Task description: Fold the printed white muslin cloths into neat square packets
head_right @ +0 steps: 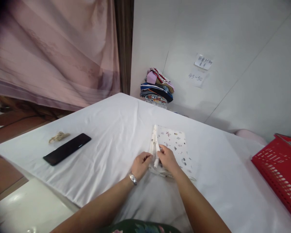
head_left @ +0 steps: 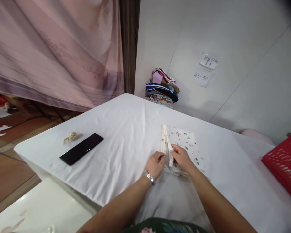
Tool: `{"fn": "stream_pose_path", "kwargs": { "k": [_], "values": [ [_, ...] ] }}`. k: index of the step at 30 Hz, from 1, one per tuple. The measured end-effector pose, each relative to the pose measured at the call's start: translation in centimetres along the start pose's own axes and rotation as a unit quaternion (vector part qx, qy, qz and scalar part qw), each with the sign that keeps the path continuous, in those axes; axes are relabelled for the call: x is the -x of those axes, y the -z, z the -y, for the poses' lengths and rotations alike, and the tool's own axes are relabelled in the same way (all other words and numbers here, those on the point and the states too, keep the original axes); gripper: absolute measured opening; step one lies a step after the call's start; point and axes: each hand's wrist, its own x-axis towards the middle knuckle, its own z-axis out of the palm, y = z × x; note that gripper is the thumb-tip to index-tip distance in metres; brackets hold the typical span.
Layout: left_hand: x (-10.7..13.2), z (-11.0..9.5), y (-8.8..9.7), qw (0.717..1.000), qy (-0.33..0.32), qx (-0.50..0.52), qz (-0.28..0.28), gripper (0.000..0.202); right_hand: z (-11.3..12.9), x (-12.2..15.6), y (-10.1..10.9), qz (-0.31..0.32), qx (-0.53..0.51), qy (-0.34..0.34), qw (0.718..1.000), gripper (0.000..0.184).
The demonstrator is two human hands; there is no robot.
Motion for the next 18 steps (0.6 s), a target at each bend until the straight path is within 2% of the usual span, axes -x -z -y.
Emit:
{"fn": "stream_pose_path", "kwargs": {
  "k": [3, 9, 12, 18],
  "values": [
    [-0.6, 0.6, 0.0, 0.999, 0.036, -0.014, -0.014, 0.019, -0.1, 0.2, 0.3, -0.019, -0.023, -0.007, 1.0, 0.046],
    [-0.7, -0.1, -0.1, 0.99, 0.073, -0.108, 0.049, 0.034, -0.2, 0.7, 0.3, -0.003, -0.091, 0.015, 0.996, 0.054],
    [-0.8, -0.5, -0.2, 0.981, 0.105, -0.147, 0.069, 0.041, -0.2, 0.9, 0.1, -0.016, -0.101, 0.035, 0.994, 0.054],
    [-1.5, -0.5, -0.4, 0.972, 0.152, -0.155, 0.085, 0.039, 0.2, 1.2, -0.3, -0.04, -0.139, 0.061, 0.988, 0.048]
  ]
}}
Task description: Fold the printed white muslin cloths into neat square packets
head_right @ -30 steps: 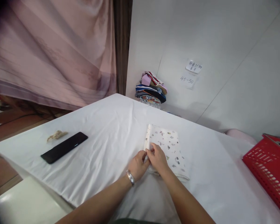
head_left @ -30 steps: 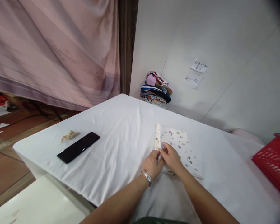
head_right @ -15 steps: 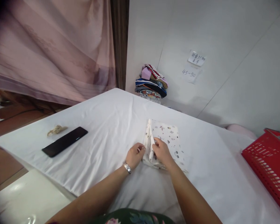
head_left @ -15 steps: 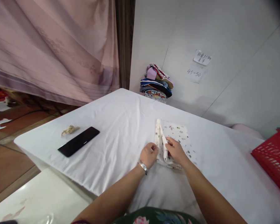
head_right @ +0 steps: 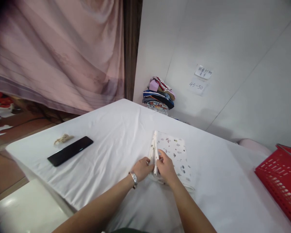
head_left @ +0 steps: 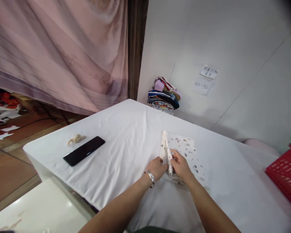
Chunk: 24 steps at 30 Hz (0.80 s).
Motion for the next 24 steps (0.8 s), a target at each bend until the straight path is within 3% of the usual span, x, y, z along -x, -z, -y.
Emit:
{"fn": "stream_pose_path", "kwargs": {
  "k": [7, 13, 21, 24],
  "values": [
    [-0.3, -0.7, 0.6, 0.999, 0.021, -0.017, 0.041, 0.04, -0.4, 0.1, 0.7, -0.041, -0.076, -0.006, 0.996, 0.045],
    [-0.4, -1.1, 0.8, 0.996, 0.001, -0.04, 0.074, 0.038, 0.4, 0.6, 1.0, -0.038, -0.146, -0.028, 0.988, 0.039],
    [0.2, -1.2, 0.5, 0.999, -0.007, 0.01, 0.042, 0.026, -0.2, 0.8, 0.7, -0.064, -0.161, -0.035, 0.984, 0.041],
    [0.2, -1.4, 0.5, 0.999, 0.014, 0.044, 0.026, 0.022, -0.5, 1.2, 0.2, -0.036, -0.123, -0.028, 0.991, 0.041]
  ]
}}
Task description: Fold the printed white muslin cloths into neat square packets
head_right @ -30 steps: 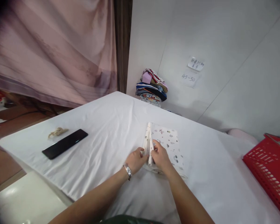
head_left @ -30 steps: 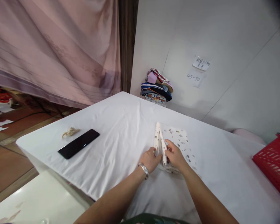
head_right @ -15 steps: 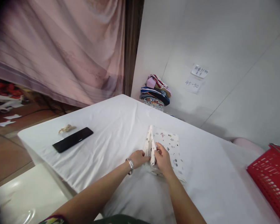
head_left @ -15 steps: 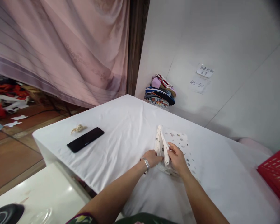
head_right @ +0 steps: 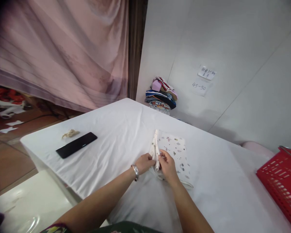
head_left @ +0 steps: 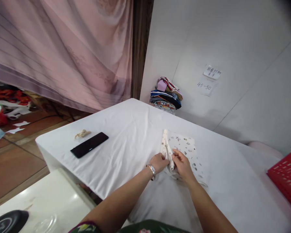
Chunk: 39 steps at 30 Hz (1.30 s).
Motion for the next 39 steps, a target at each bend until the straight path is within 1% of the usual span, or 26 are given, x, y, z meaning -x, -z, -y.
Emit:
{"fn": "stream_pose_path", "kwargs": {
  "k": [2, 4, 7, 9, 11, 13, 16, 18, 21, 24, 27, 30, 33, 36, 39],
  "values": [
    [0.1, 0.0, -0.1, 0.999, 0.012, 0.028, -0.01, 0.023, -0.1, 0.6, -0.3, 0.015, 0.033, 0.01, 0.999, 0.042],
    [0.2, 0.3, -0.3, 0.998, 0.015, 0.055, -0.016, 0.025, 0.0, 1.5, -0.4, 0.015, 0.071, 0.031, 0.997, 0.044],
    [0.4, 0.8, -0.7, 0.996, 0.014, 0.083, -0.021, 0.029, -0.1, 3.1, -0.2, 0.032, 0.139, 0.105, 0.984, 0.046],
    [0.4, 1.0, -0.8, 0.996, 0.019, 0.089, -0.021, 0.031, -0.4, 3.9, 0.1, 0.043, 0.187, 0.163, 0.968, 0.05],
    [0.3, 1.0, -0.9, 0.995, 0.022, 0.094, -0.016, 0.033, -0.8, 4.3, 0.4, 0.037, 0.229, 0.201, 0.952, 0.052],
    [0.2, 1.1, -0.9, 0.994, 0.021, 0.108, -0.012, 0.035, -1.0, 4.4, 0.6, 0.026, 0.249, 0.208, 0.946, 0.046],
    [0.2, 1.2, -1.0, 0.99, 0.015, 0.142, 0.003, 0.038, -0.8, 4.2, 0.7, 0.018, 0.237, 0.192, 0.952, 0.033],
    [0.3, 1.2, -1.1, 0.988, 0.008, 0.153, 0.012, 0.041, -0.3, 4.1, 0.8, 0.012, 0.226, 0.181, 0.957, 0.028],
    [0.5, 1.3, -1.0, 0.991, 0.001, 0.132, -0.002, 0.041, 0.4, 4.0, 1.0, -0.01, 0.219, 0.188, 0.957, 0.026],
    [0.7, 1.3, -0.7, 0.993, 0.006, 0.118, -0.005, 0.04, 0.6, 4.1, 1.3, -0.035, 0.217, 0.226, 0.949, 0.025],
    [0.8, 1.2, -0.5, 0.993, 0.007, 0.12, 0.004, 0.042, 0.4, 4.2, 1.5, -0.035, 0.225, 0.257, 0.939, 0.026],
    [1.2, 1.0, -0.5, 0.994, -0.008, 0.113, -0.01, 0.041, 0.0, 4.2, 1.5, -0.039, 0.231, 0.266, 0.935, 0.026],
    [1.6, 0.9, -0.5, 0.993, -0.026, 0.116, -0.022, 0.039, -0.4, 4.2, 1.3, -0.016, 0.251, 0.269, 0.93, 0.028],
    [1.8, 1.1, -0.5, 0.992, -0.027, 0.124, -0.023, 0.035, -0.7, 4.3, 1.0, 0.018, 0.262, 0.262, 0.929, 0.03],
    [2.0, 1.3, -0.4, 0.992, -0.04, 0.119, -0.029, 0.03, -1.1, 4.5, 0.6, 0.036, 0.272, 0.265, 0.924, 0.034]
  ]
}}
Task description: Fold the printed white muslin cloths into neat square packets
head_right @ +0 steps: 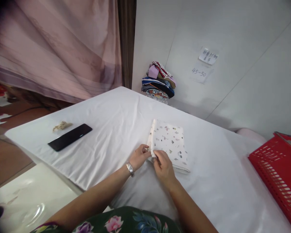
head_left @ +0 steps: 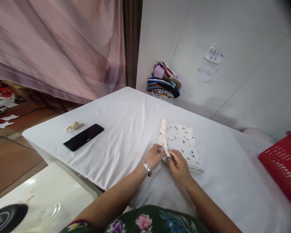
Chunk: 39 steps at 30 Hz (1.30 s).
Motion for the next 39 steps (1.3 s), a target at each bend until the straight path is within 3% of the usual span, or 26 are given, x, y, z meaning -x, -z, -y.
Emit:
{"fn": "stream_pose_path", "kwargs": {
  "k": [11, 16, 19, 22, 24, 28, 30, 34, 39],
  "values": [
    [0.6, -0.1, 0.2, 1.0, -0.018, -0.01, -0.003, 0.03, -0.6, 0.7, -0.3, 0.036, 0.107, 0.059, 0.992, 0.055],
    [1.5, -0.9, 0.2, 0.999, -0.037, 0.006, -0.012, 0.032, -0.9, 1.0, -0.8, 0.024, 0.118, 0.048, 0.992, 0.055],
    [2.0, -1.2, 0.3, 0.998, -0.061, 0.032, -0.013, 0.033, -0.9, 0.7, -0.9, -0.01, 0.082, 0.019, 0.996, 0.048],
    [2.2, -0.9, 0.3, 0.994, -0.076, 0.068, -0.042, 0.029, -0.6, 0.1, -0.5, -0.033, 0.001, -0.068, 0.997, 0.041],
    [2.2, -0.4, 0.2, 0.991, -0.042, 0.114, -0.056, 0.026, -0.3, -0.3, -0.1, -0.051, -0.045, -0.128, 0.989, 0.038],
    [2.2, 0.3, -0.1, 0.975, 0.065, 0.21, -0.008, 0.033, 0.1, -0.8, 0.3, -0.078, -0.092, -0.165, 0.979, 0.036],
    [2.2, 0.3, -0.1, 0.986, 0.064, 0.157, -0.003, 0.04, 0.3, -0.8, 0.4, -0.082, -0.104, -0.168, 0.977, 0.036],
    [1.8, -0.1, 0.3, 0.999, 0.013, -0.052, -0.006, 0.045, 0.5, -0.8, 0.6, -0.079, -0.119, -0.165, 0.976, 0.037],
    [0.5, 0.0, 0.2, 0.984, -0.023, -0.177, 0.003, 0.025, 0.7, -0.9, 0.8, -0.078, -0.126, -0.17, 0.974, 0.037]
  ]
}}
